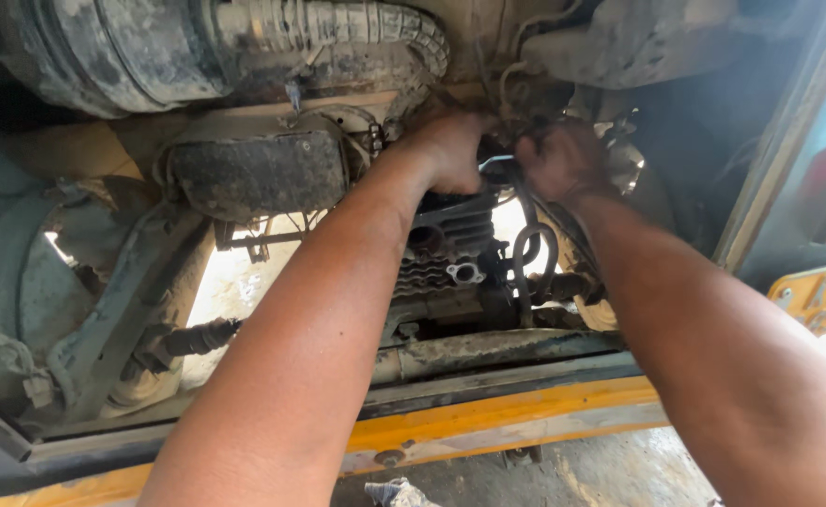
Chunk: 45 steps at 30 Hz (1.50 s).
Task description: The person works under a raised vehicle, using a wrench to loosen and remove bolts from the engine area. They wipe the engine surface with a cloth and continue to manipulate engine components with both hands.
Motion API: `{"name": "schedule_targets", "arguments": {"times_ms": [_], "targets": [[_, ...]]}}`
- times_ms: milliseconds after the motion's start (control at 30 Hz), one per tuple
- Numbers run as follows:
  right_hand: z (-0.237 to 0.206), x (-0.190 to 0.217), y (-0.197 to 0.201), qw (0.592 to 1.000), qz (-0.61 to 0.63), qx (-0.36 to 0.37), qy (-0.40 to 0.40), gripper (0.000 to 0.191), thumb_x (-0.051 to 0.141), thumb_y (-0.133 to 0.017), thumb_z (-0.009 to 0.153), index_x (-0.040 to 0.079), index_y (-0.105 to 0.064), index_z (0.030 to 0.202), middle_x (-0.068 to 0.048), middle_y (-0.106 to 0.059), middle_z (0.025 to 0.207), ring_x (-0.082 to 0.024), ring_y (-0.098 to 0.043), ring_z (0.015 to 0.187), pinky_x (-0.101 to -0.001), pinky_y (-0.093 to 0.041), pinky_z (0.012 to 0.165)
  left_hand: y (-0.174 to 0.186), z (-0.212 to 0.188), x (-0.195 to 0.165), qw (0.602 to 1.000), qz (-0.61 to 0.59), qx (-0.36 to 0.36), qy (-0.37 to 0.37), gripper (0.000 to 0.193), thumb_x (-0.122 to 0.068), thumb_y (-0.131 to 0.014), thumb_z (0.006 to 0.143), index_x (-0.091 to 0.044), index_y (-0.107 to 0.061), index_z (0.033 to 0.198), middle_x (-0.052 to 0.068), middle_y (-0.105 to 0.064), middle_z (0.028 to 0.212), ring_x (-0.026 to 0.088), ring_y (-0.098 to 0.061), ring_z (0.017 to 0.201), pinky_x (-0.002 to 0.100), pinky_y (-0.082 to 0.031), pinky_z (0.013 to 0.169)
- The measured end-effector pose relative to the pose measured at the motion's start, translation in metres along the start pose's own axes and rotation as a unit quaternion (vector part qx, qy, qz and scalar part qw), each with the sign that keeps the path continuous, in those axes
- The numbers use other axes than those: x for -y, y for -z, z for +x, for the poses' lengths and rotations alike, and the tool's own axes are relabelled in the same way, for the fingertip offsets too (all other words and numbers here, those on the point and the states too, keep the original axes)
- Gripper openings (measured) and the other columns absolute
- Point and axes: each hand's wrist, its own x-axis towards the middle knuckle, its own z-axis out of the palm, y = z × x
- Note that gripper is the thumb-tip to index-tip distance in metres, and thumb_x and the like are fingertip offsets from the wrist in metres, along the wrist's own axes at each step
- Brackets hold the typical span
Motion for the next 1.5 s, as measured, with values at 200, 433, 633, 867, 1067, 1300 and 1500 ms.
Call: {"name": "schedule_targets", "arguments": {"times_ms": [200, 433, 633, 867, 1067, 1300, 1500], "targets": [[0.007, 0.03, 0.021, 0.98, 0.104, 0.109, -0.133, 0.08, 0.07, -0.027, 0.103, 0.006, -0.074, 0.114, -0.029, -0.066, 0.12, -0.047, -0.059, 0.118, -0.052, -0.044, 0.104, 0.012, -0.012, -0.01, 0.997, -0.021, 0.039, 0.061, 0.077, -0.011, -0.079, 0.077, -0.026, -0.051, 0.148, 0.008, -0.06, 0.143, 0.028, -0.056, 0.134, 0.04, -0.044, 0.113], [-0.023, 0.063, 0.104, 0.981, -0.046, 0.157, -0.105, 0.061, 0.055, -0.036, 0.104, 0.008, -0.065, 0.13, -0.025, -0.065, 0.125, -0.044, -0.061, 0.117, -0.0545, -0.047, 0.099, 0.017, -0.016, -0.018, 0.995, -0.018, 0.049, 0.084, 0.074, -0.014, -0.077, 0.081, -0.026, -0.05, 0.149, 0.008, -0.063, 0.141, 0.028, -0.059, 0.132, 0.043, -0.046, 0.111], [-0.043, 0.097, 0.127, 0.958, -0.194, 0.209, -0.025, 0.035, 0.03, -0.054, 0.098, 0.008, -0.077, 0.112, -0.02, -0.075, 0.112, -0.037, -0.073, 0.104, -0.0486, -0.057, 0.089, 0.013, -0.012, -0.006, 0.999, 0.021, 0.008, 0.035, 0.077, -0.021, -0.08, 0.078, -0.024, -0.047, 0.148, 0.01, -0.059, 0.143, 0.03, -0.055, 0.133, 0.042, -0.044, 0.111], [-0.045, 0.132, 0.143, 0.947, -0.221, 0.235, 0.0, 0.026, 0.022, -0.061, 0.095, 0.008, -0.078, 0.109, -0.016, -0.077, 0.111, -0.032, -0.075, 0.102, -0.0449, -0.06, 0.084, 0.015, -0.011, -0.007, 0.999, 0.037, 0.02, 0.029, 0.079, -0.027, -0.082, 0.078, -0.027, -0.047, 0.149, 0.01, -0.058, 0.143, 0.031, -0.052, 0.135, 0.043, -0.041, 0.114], [-0.042, 0.159, 0.131, 0.935, -0.259, 0.242, 0.009, 0.025, 0.02, -0.061, 0.098, 0.011, -0.078, 0.113, -0.012, -0.075, 0.117, -0.027, -0.073, 0.107, -0.0391, -0.06, 0.081, 0.015, -0.01, -0.008, 0.998, 0.03, 0.033, 0.048, 0.075, -0.027, -0.077, 0.084, -0.03, -0.043, 0.151, 0.009, -0.053, 0.147, 0.03, -0.048, 0.138, 0.044, -0.038, 0.116], [-0.034, 0.176, 0.125, 0.923, -0.265, 0.278, -0.003, 0.028, 0.022, -0.063, 0.096, 0.01, -0.076, 0.117, -0.013, -0.073, 0.122, -0.026, -0.071, 0.111, -0.0363, -0.058, 0.084, 0.013, -0.001, -0.003, 0.997, 0.038, 0.046, 0.056, 0.073, -0.021, -0.076, 0.084, -0.027, -0.045, 0.15, 0.009, -0.054, 0.147, 0.029, -0.05, 0.137, 0.043, -0.038, 0.115], [-0.035, 0.151, 0.131, 0.925, -0.237, 0.297, -0.026, 0.027, 0.021, -0.06, 0.099, 0.01, -0.078, 0.116, -0.014, -0.075, 0.12, -0.029, -0.073, 0.111, -0.0429, -0.059, 0.089, 0.011, -0.002, 0.0, 0.997, 0.021, 0.047, 0.052, 0.07, -0.018, -0.078, 0.081, -0.026, -0.051, 0.146, 0.009, -0.059, 0.142, 0.029, -0.055, 0.132, 0.042, -0.043, 0.112]]}}
